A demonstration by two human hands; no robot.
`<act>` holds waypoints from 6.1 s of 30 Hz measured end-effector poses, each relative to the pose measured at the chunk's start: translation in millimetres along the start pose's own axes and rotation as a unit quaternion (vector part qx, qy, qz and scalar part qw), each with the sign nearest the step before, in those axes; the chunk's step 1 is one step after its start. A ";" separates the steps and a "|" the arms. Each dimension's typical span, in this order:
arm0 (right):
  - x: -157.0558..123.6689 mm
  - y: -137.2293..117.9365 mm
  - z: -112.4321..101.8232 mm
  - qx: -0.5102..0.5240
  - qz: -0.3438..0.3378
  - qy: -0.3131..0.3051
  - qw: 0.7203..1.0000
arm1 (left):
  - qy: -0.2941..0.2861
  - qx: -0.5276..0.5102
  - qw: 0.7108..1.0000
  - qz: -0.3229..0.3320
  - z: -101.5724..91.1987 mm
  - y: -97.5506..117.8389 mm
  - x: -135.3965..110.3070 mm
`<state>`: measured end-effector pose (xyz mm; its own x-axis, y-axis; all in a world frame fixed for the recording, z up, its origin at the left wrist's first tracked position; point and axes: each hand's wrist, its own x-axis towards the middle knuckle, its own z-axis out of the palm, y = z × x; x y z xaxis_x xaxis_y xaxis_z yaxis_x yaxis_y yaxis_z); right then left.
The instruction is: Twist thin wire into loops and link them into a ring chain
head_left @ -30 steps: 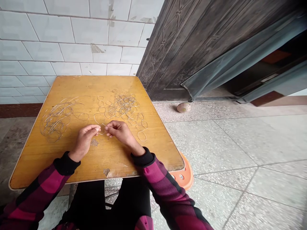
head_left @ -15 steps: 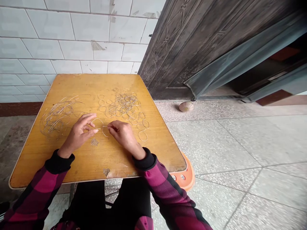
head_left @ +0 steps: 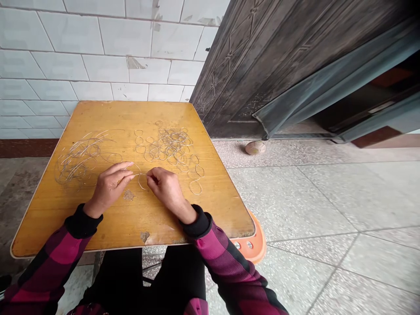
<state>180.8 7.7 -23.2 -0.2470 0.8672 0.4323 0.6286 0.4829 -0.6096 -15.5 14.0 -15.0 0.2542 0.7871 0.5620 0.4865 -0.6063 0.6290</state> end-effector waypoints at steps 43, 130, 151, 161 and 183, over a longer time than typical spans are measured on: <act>-1.5 -3.8 1.1 -0.126 0.020 -0.023 0.992 | 0.023 -0.121 0.983 -0.137 4.8 -4.5 -6.0; 5.0 4.0 16.9 0.346 0.153 0.009 0.926 | -0.085 -0.450 0.801 -0.385 16.5 9.6 -5.6; 7.0 8.0 -2.4 0.277 -0.065 -0.096 0.954 | -0.038 -0.423 0.840 -0.338 17.1 8.6 -3.3; 5.7 8.1 8.1 0.293 -0.067 -0.077 0.951 | -0.053 -0.420 0.843 -0.331 18.7 8.3 -8.1; 7.1 10.5 7.3 0.401 0.110 -0.032 0.909 | -0.044 -0.430 0.824 -0.366 17.3 15.5 -4.2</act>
<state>180.2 19.8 -31.4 -0.2394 0.9462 0.2179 -0.0657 0.2081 -0.9759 5.5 3.2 -16.9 0.2331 0.9602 -0.1540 -0.2264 0.2076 0.9516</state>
